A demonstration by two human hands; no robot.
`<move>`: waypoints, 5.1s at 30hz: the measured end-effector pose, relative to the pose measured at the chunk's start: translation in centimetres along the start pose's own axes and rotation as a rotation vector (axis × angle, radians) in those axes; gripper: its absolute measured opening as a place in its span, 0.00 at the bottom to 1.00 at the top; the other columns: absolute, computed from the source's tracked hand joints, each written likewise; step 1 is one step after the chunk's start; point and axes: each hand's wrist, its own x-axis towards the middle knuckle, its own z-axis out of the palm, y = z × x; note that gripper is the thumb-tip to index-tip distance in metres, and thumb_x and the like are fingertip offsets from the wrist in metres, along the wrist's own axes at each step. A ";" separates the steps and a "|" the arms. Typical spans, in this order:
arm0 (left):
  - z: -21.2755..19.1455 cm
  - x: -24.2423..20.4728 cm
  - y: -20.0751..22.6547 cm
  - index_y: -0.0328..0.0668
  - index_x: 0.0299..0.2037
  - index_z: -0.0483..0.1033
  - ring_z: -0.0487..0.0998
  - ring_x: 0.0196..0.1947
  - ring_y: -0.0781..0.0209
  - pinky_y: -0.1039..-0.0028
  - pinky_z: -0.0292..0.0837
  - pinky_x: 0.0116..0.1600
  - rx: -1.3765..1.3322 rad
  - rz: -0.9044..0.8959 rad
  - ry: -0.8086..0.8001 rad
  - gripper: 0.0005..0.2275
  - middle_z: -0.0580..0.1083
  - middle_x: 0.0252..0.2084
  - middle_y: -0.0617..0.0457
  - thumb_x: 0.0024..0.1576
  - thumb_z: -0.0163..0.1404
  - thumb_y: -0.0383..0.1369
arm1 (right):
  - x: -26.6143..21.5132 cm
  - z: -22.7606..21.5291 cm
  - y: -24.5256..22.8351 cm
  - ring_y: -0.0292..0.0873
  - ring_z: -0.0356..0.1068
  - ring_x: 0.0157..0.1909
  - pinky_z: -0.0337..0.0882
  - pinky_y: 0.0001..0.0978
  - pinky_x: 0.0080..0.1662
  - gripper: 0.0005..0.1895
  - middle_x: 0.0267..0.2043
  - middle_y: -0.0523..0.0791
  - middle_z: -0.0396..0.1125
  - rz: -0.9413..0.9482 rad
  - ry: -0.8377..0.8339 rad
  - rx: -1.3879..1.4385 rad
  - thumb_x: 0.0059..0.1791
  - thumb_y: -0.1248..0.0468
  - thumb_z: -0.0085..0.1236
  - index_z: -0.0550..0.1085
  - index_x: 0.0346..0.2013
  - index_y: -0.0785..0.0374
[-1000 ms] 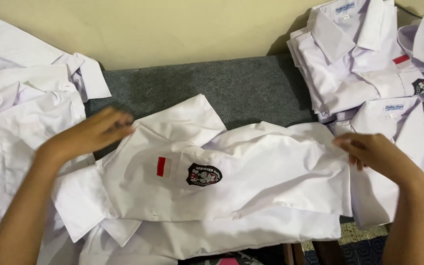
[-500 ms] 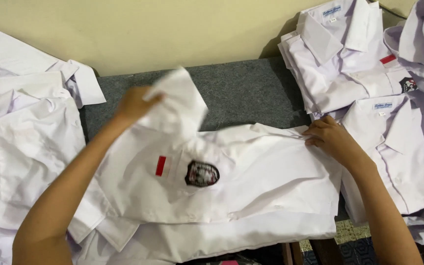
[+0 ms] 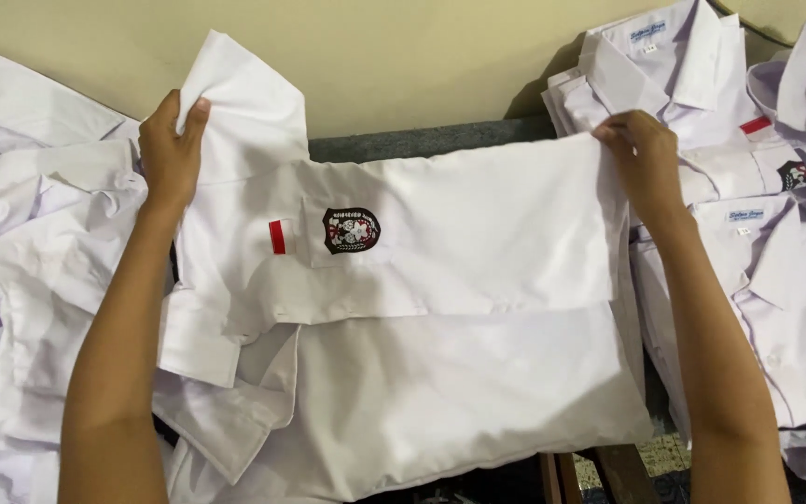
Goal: Folding a white school shirt on a flat surface in a factory setting.
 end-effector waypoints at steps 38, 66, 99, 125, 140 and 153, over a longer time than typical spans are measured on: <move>15.2 -0.5 -8.2 0.60 0.33 0.74 0.64 0.54 0.56 0.42 0.47 0.58 0.599 0.462 -0.471 0.04 0.70 0.40 0.65 0.59 0.49 0.40 | 3.7 8.8 6.1 0.57 0.76 0.43 0.76 0.47 0.46 0.10 0.35 0.51 0.73 0.268 -0.002 -0.152 0.52 0.57 0.72 0.80 0.39 0.59; 22.7 -12.4 6.7 0.47 0.74 0.56 0.48 0.78 0.44 0.37 0.37 0.73 0.400 0.274 -0.487 0.30 0.51 0.78 0.44 0.63 0.37 0.51 | -3.5 14.5 5.6 0.53 0.38 0.81 0.35 0.49 0.76 0.37 0.81 0.53 0.40 0.272 -0.391 -0.184 0.61 0.40 0.22 0.51 0.77 0.60; -14.2 -30.8 6.3 0.77 0.66 0.65 0.37 0.78 0.56 0.56 0.33 0.72 0.383 -0.154 -1.006 0.33 0.50 0.76 0.62 0.49 0.65 0.48 | -10.2 20.0 -26.8 0.50 0.67 0.57 0.68 0.41 0.53 0.17 0.60 0.46 0.68 -0.822 -0.452 0.242 0.55 0.68 0.50 0.72 0.59 0.61; -12.7 -24.0 1.6 0.65 0.45 0.77 0.82 0.27 0.50 0.62 0.75 0.33 0.722 -0.066 -0.017 0.10 0.77 0.24 0.57 0.57 0.53 0.50 | 4.9 24.9 -38.2 0.44 0.76 0.40 0.74 0.38 0.42 0.08 0.41 0.39 0.74 -0.338 -0.336 0.526 0.60 0.60 0.47 0.75 0.50 0.51; -10.5 -25.5 4.7 0.59 0.50 0.79 0.68 0.62 0.53 0.47 0.58 0.68 0.893 0.327 -0.303 0.12 0.73 0.55 0.58 0.56 0.51 0.36 | -1.4 24.7 -38.1 0.56 0.76 0.51 0.78 0.49 0.48 0.13 0.53 0.52 0.74 -0.394 -0.668 0.698 0.56 0.68 0.50 0.73 0.56 0.60; -9.6 -29.1 4.2 0.49 0.73 0.52 0.52 0.75 0.53 0.53 0.45 0.74 0.637 -0.051 -0.865 0.26 0.55 0.74 0.50 0.66 0.34 0.48 | -2.6 20.4 -30.7 0.62 0.71 0.57 0.71 0.53 0.55 0.13 0.52 0.54 0.71 -0.492 -0.663 0.873 0.56 0.73 0.45 0.74 0.53 0.64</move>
